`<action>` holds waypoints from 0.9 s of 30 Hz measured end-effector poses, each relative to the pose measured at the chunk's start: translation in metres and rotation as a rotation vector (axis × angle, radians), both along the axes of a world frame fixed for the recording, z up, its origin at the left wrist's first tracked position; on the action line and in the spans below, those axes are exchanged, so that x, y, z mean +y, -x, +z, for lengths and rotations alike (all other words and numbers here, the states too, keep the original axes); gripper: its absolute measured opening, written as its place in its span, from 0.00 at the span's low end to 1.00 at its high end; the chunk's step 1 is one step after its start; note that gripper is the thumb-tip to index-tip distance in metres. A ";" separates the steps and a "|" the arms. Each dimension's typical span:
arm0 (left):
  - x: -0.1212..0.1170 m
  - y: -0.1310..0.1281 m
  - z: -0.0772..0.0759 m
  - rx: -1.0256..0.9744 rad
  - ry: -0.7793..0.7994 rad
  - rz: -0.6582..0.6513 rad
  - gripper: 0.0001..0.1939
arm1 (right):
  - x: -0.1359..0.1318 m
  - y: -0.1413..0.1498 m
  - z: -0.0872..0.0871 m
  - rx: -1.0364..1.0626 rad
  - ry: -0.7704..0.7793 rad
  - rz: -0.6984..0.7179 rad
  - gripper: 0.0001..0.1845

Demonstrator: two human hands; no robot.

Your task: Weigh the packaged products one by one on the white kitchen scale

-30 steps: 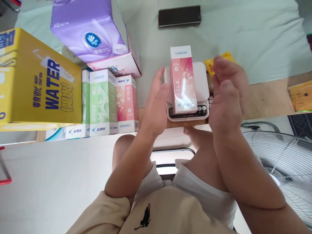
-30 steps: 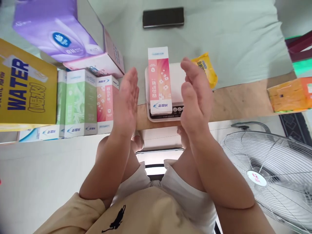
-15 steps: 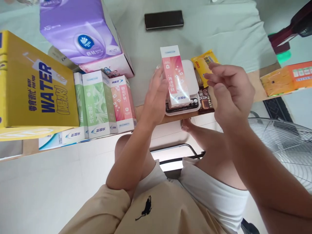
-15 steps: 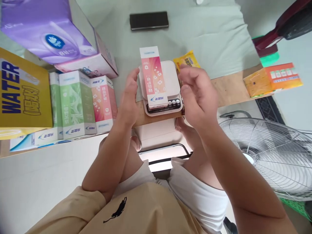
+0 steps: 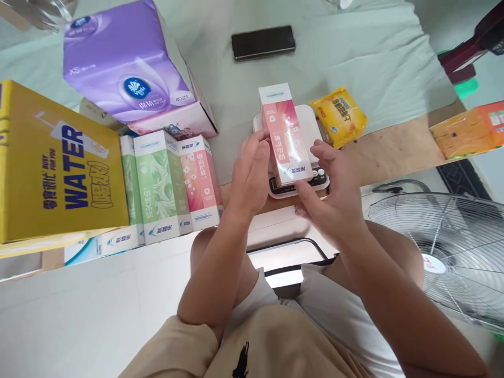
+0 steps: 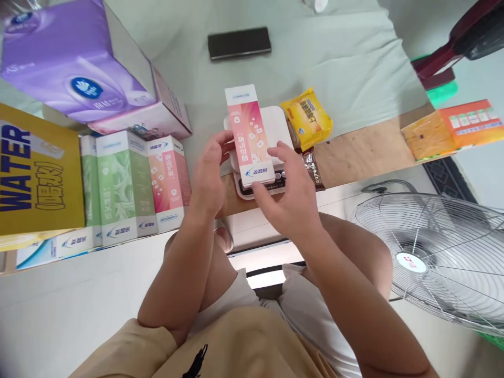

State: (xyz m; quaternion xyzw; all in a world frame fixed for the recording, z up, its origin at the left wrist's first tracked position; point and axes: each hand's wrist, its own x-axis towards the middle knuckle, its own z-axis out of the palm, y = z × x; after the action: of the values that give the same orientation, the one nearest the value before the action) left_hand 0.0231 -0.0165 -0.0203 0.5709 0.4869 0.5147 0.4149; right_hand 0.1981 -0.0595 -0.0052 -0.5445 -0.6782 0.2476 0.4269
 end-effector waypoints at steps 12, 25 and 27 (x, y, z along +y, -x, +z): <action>-0.001 0.004 0.003 0.149 -0.084 -0.029 0.31 | 0.011 0.025 -0.011 -0.058 -0.048 -0.043 0.32; -0.015 -0.037 0.025 0.075 -0.359 -0.422 0.34 | -0.016 -0.023 0.019 0.121 -0.322 -0.248 0.32; -0.020 -0.057 0.025 0.067 -0.344 -0.532 0.35 | -0.024 -0.048 0.018 0.118 -0.389 -0.340 0.33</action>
State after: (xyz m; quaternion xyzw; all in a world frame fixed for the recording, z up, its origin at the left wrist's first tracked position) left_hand 0.0806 -0.0367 0.0051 0.7567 0.2397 0.4438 0.4159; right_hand 0.2461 -0.0834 0.0130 -0.5429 -0.5859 0.0686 0.5977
